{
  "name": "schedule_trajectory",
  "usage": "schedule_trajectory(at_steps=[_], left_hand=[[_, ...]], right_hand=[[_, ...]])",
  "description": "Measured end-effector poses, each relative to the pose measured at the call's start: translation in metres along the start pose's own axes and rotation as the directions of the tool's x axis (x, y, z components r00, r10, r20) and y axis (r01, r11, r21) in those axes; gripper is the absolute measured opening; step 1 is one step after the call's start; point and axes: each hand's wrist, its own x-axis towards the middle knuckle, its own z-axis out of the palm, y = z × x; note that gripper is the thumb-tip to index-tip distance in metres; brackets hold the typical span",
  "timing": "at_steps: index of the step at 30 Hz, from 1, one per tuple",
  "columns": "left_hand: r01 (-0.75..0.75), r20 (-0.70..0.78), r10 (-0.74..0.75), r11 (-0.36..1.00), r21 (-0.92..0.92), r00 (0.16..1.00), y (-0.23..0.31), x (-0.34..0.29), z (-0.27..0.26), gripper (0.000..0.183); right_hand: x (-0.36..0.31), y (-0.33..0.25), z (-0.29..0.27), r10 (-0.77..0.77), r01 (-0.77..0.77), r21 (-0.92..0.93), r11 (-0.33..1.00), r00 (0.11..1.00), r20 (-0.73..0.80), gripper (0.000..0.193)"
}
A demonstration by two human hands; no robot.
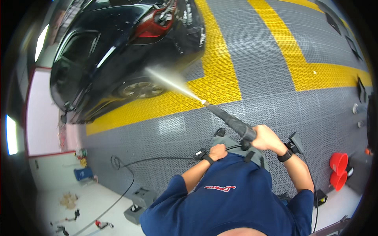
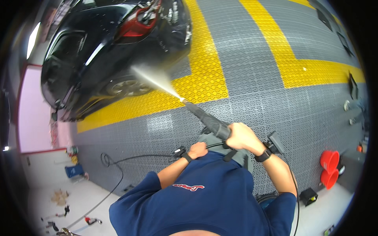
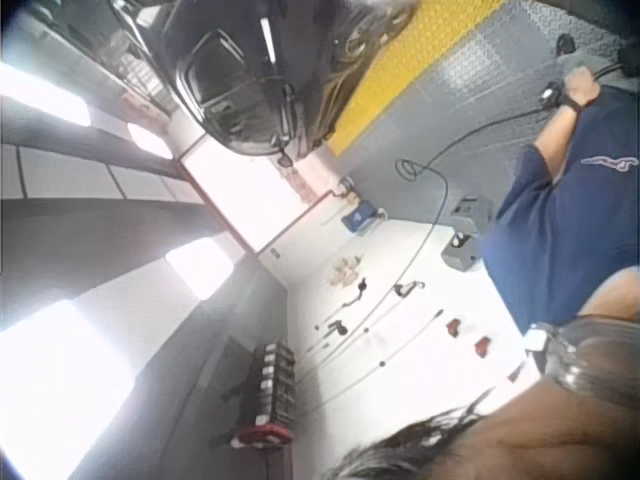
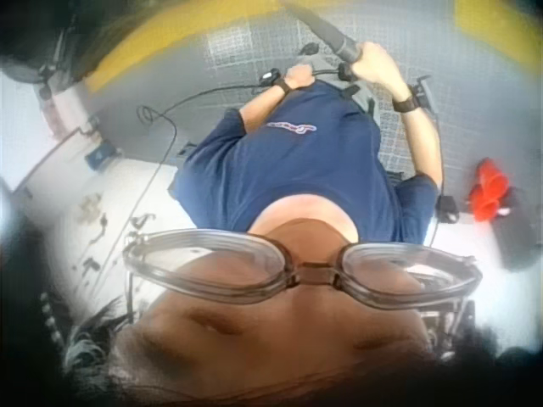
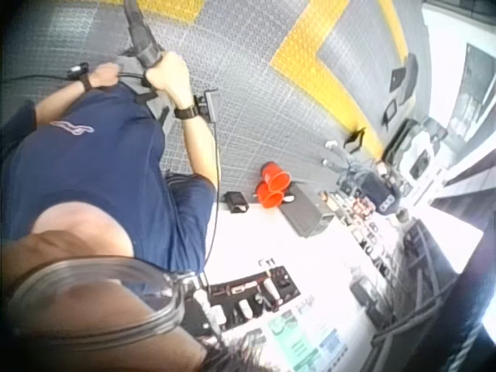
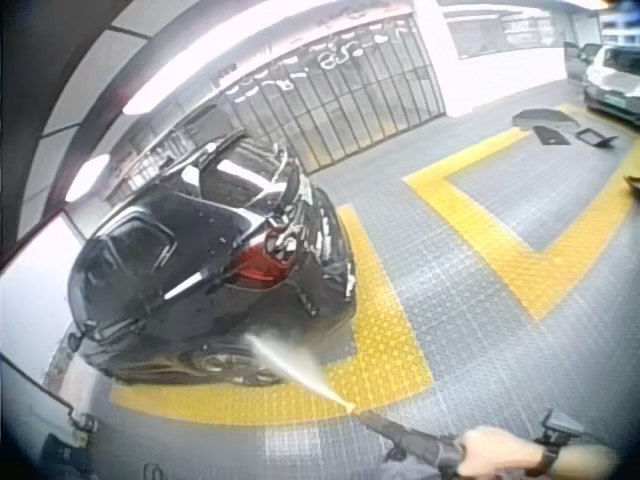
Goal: The person uses a high-pressure water spray gun to rinse a black SUV in a car wash bay. They systematically spray the roof, hood, windshield, sides, wheels, and rear of the vehicle, moving around the car to cover all surfaces.
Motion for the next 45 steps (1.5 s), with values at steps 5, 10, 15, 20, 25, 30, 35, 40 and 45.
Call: schedule_trajectory(at_steps=[5, 10, 15, 20, 25, 30, 35, 40, 45], left_hand=[[0.038, -0.024, -0.041, 0.992, -0.121, 0.999, 0.049, -0.009, 0.007, 0.030], [0.000, -0.028, 0.000, 1.000, -0.023, 1.000, 0.056, 0.011, 0.012, 0.030], [-0.117, -0.032, 0.116, 0.992, -0.049, 0.993, 0.070, 0.048, -0.005, 0.031], [-0.102, 0.029, 0.102, 0.995, 0.002, 0.994, 0.098, 0.096, -0.031, 0.032], [-0.125, 0.123, 0.120, 0.991, 0.036, 0.985, 0.126, 0.162, -0.061, 0.033], [-0.177, 0.108, 0.173, 0.984, 0.029, 0.979, 0.168, 0.225, -0.105, 0.036], [-0.169, 0.091, 0.170, 0.986, -0.017, 0.981, 0.197, 0.270, -0.137, 0.041], [-0.118, 0.072, 0.127, 0.986, -0.120, 0.989, 0.212, 0.304, -0.152, 0.036], [0.149, 0.085, -0.132, 0.957, -0.248, 0.988, 0.234, 0.298, -0.176, 0.037]], right_hand=[[-0.011, 0.052, -0.041, 0.090, -0.090, 0.155, 0.984, 0.996, 0.009, 0.020], [-0.021, 0.067, -0.058, -0.070, 0.075, 0.083, 0.994, 0.996, -0.061, 0.029], [-0.023, 0.072, -0.057, -0.189, 0.189, -0.008, 0.982, 0.981, -0.034, 0.027], [0.014, 0.096, -0.079, -0.059, 0.069, 0.079, 0.995, 0.990, -0.126, 0.023], [0.049, 0.122, -0.120, -0.066, 0.074, 0.116, 0.991, 0.995, -0.075, 0.024], [0.095, 0.138, -0.203, -0.019, 0.033, 0.111, 0.993, 0.992, -0.122, 0.023], [0.144, 0.146, -0.281, -0.020, 0.037, 0.136, 0.990, 0.992, -0.122, 0.025], [0.184, 0.155, -0.341, -0.097, 0.084, 0.118, 0.989, 0.989, 0.113, 0.028], [0.240, 0.142, -0.400, -0.104, 0.096, 0.176, 0.980, 0.994, 0.037, 0.021]])
